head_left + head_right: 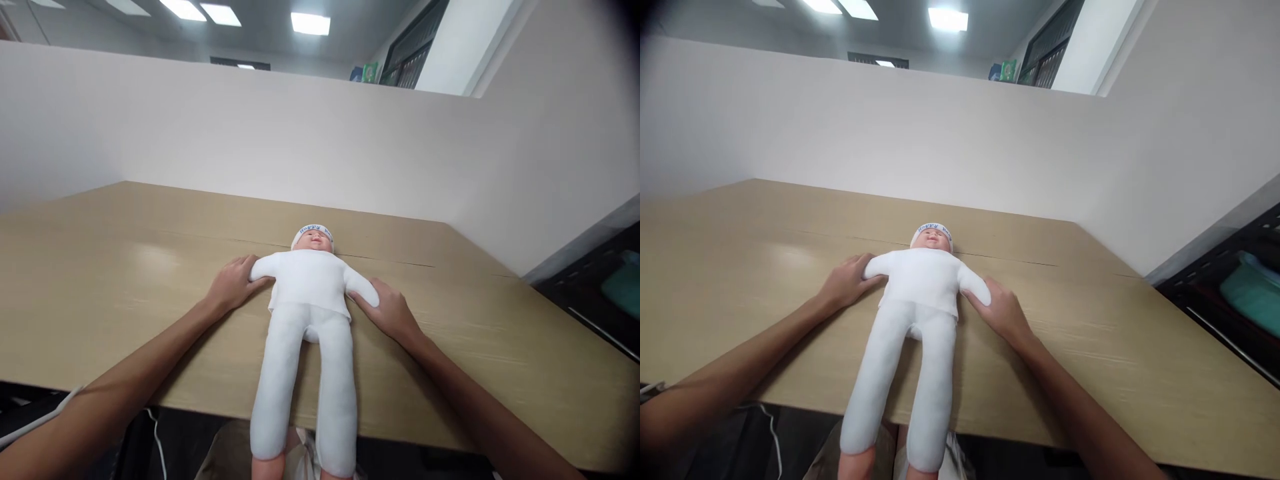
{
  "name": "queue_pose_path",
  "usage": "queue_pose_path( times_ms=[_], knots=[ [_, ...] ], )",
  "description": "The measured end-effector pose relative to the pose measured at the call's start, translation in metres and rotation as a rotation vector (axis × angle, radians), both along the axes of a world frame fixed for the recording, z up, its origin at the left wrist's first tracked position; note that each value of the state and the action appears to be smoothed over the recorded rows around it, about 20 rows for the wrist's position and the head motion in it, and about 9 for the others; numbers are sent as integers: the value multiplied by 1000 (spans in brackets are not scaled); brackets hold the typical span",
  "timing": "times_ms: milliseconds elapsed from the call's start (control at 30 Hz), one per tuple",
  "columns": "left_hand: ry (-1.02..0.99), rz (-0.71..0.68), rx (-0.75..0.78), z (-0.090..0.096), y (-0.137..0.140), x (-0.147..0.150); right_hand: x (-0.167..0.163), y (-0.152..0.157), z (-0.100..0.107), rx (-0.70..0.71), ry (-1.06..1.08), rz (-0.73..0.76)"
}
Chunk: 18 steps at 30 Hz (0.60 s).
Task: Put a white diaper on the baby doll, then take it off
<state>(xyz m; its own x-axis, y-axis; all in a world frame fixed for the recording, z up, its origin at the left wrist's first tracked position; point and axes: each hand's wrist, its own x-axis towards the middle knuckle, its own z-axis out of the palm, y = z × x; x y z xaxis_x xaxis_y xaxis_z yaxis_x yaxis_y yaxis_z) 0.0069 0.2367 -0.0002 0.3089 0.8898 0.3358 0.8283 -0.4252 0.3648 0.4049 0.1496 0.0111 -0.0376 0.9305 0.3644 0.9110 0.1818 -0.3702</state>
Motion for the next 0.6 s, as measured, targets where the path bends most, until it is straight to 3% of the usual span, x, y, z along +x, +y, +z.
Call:
queue_pose_path(
  times_ms=[233,600],
  knots=[
    [-21,-23,64,-7,70,-1,9,69,1,11,61,67],
    [49,54,170,-15,180,16,15,186,-5,120,-40,-32]
  ],
)
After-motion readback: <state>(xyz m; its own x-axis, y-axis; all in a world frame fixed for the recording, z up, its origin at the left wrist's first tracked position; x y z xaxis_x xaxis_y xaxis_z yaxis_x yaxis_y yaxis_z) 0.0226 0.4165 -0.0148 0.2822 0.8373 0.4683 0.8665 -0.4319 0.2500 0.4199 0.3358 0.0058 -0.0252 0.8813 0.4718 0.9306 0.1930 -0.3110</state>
